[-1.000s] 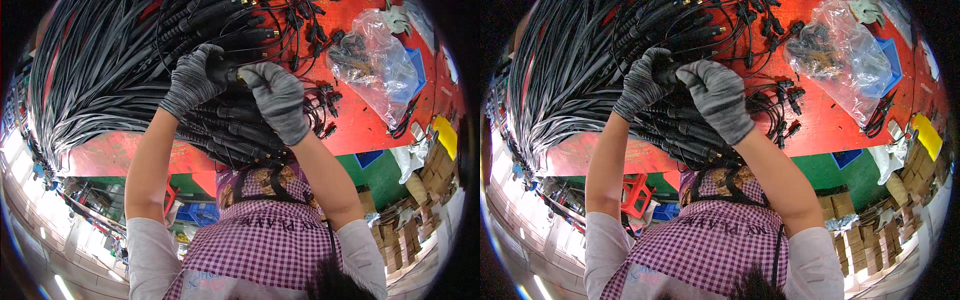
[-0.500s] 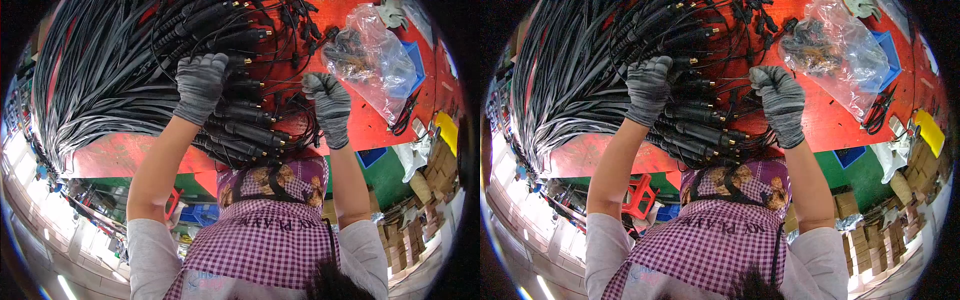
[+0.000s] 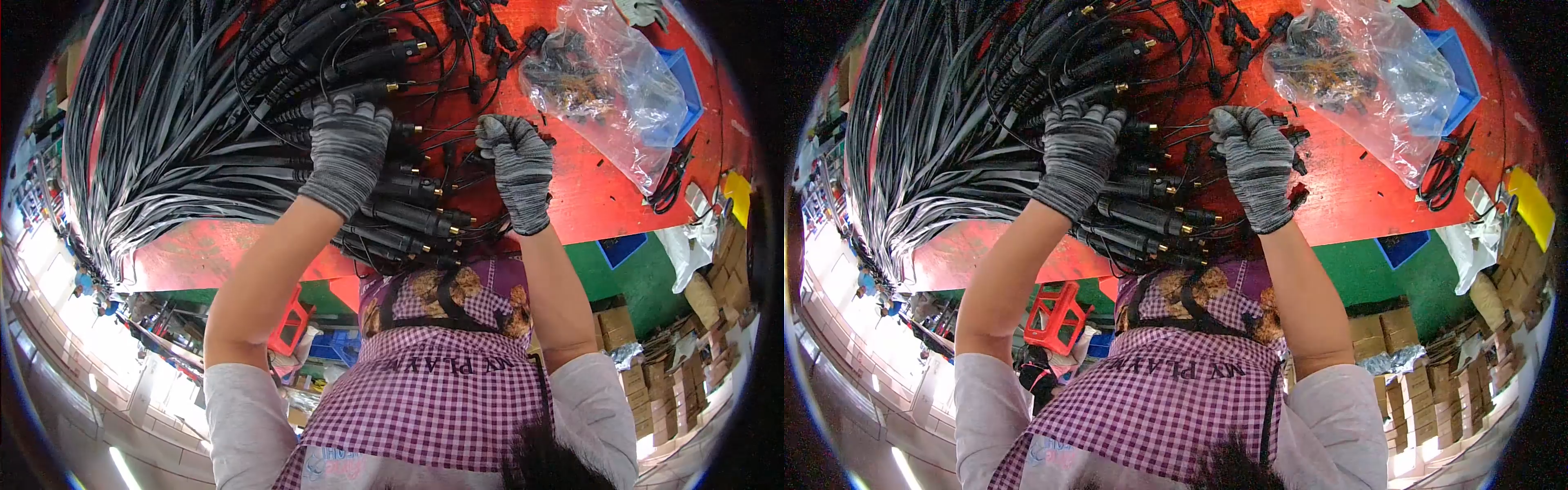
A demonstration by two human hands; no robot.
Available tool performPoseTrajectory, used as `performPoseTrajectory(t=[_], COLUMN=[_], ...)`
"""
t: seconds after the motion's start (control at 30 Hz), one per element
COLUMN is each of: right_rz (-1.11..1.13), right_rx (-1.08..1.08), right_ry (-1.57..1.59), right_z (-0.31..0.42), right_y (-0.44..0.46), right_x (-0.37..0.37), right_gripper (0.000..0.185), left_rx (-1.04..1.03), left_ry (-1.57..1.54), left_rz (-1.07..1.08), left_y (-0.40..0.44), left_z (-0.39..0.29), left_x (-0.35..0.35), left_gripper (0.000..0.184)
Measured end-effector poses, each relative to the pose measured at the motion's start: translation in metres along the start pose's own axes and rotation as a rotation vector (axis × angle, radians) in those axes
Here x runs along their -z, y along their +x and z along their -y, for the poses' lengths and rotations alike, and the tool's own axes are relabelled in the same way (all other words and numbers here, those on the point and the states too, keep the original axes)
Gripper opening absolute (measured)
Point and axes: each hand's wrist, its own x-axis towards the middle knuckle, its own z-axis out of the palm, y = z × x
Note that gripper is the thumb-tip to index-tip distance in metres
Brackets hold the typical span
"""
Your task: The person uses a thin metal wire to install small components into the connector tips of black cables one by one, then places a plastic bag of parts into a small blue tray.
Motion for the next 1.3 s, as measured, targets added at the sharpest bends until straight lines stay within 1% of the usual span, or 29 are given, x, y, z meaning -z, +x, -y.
performPoseTrajectory(t=[0.13, 0.17, 0.27, 0.3, 0.5, 0.57, 0.67, 0.8, 0.9, 1.07, 1.2, 1.27, 1.3], right_rz=[-0.010, -0.005, -0.010, 0.000, 0.014, 0.008, 0.004, 0.004, 0.008, 0.043, 0.087, 0.118, 0.117], right_rx=[0.002, -0.004, 0.032, 0.039, 0.055, 0.043, 0.081, 0.079, 0.063, 0.099, 0.307, 0.376, 0.336], right_ry=[0.043, 0.055, 0.168, 0.176, 0.147, 0.186, 0.167, 0.158, 0.153, 0.156, -0.137, -0.287, -0.207], right_z=[0.009, 0.011, 0.024, 0.027, 0.028, 0.028, 0.032, 0.033, 0.036, 0.030, 0.016, 0.010, 0.010], right_y=[-0.003, -0.005, -0.009, -0.009, -0.009, -0.009, -0.009, -0.007, -0.006, -0.006, 0.002, 0.006, 0.010], right_x=[0.005, 0.005, 0.001, -0.001, -0.006, -0.006, -0.007, -0.007, -0.008, -0.013, -0.032, -0.054, -0.060], right_gripper=[0.018, 0.018, 0.017, 0.017, 0.016, 0.016, 0.017, 0.017, 0.017, 0.016, 0.014, 0.014, 0.014], left_rx=[0.013, -0.021, -0.014, 0.003, -0.029, -0.031, -0.014, 0.012, -0.001, -0.006, 0.002, -0.004, -0.007], left_ry=[-0.366, -0.417, -0.493, -0.493, -0.552, -0.576, -0.588, -0.646, -0.669, -0.652, -0.710, -0.633, -0.593], left_rz=[-0.117, -0.263, -0.304, -0.257, -0.350, -0.341, -0.319, -0.281, -0.318, -0.301, -0.294, -0.327, -0.344], left_y=[-0.007, -0.008, -0.012, -0.010, -0.009, -0.010, -0.011, -0.010, -0.011, -0.011, -0.012, -0.011, -0.010], left_z=[0.017, 0.020, 0.023, 0.023, 0.028, 0.030, 0.030, 0.030, 0.032, 0.032, 0.031, 0.031, 0.032], left_x=[0.001, -0.008, 0.000, 0.000, -0.006, -0.003, -0.002, 0.000, -0.001, 0.001, 0.001, -0.002, -0.001], left_gripper=[0.033, 0.036, 0.036, 0.035, 0.037, 0.038, 0.039, 0.038, 0.038, 0.037, 0.035, 0.035, 0.034])
